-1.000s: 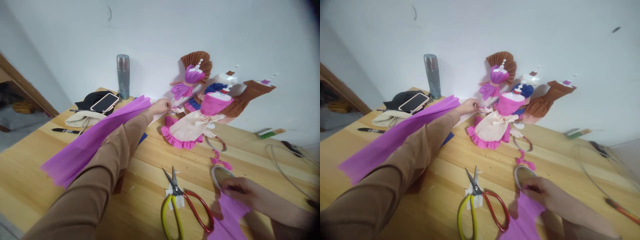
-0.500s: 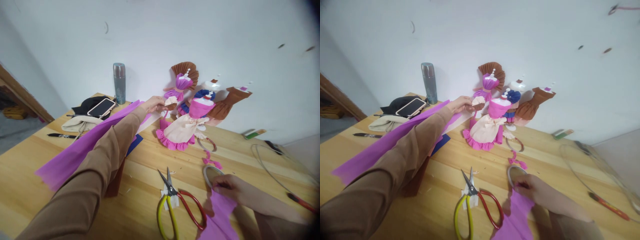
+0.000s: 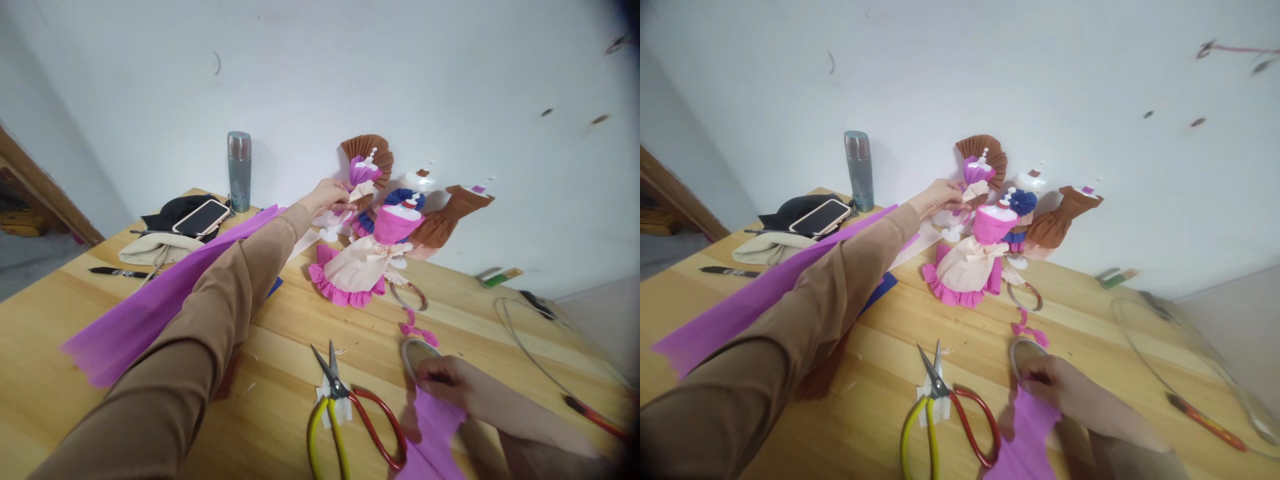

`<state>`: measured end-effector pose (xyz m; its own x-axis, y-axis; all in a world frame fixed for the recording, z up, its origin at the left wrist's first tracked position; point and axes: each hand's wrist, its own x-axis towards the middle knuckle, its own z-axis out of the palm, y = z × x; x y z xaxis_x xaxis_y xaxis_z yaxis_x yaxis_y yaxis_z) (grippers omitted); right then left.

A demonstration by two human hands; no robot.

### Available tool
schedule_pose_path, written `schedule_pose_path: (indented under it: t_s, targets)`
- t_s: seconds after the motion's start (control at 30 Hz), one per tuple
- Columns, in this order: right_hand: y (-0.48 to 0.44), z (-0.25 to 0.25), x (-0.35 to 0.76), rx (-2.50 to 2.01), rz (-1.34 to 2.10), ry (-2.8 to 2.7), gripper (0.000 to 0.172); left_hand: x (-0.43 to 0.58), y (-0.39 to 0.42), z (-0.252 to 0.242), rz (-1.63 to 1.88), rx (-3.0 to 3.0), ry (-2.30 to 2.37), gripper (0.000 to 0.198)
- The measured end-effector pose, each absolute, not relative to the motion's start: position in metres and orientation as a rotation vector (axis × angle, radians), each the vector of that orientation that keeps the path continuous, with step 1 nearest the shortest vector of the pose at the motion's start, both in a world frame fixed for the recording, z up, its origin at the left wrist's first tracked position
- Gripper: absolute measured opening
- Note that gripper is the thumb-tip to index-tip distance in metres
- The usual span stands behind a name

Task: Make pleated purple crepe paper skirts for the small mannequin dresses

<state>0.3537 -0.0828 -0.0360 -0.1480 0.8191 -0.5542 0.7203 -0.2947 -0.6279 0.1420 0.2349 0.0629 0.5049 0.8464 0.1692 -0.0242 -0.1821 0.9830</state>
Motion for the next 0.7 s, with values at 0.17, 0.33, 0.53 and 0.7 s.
schedule_pose_path:
  t_s: [0.17,0.33,0.53,0.7]
  targets:
    - [-0.081,-0.036,0.354,-1.964,1.474,-1.780,0.034,0.140,0.234,0.062,0.958,1.578,0.816,0.013]
    - [-0.081,-0.036,0.353,-1.949,1.471,-1.771,0.036,0.142,0.234,0.061,1.020,1.664,0.942,0.016]
    - [-0.080,-0.039,0.352,-2.009,1.471,-1.724,0.040,0.150,0.242,0.062,1.100,2.018,1.174,0.018]
    - [-0.078,-0.036,0.349,-1.979,1.475,-1.768,0.044,0.155,0.251,0.057,1.182,2.175,1.180,0.026]
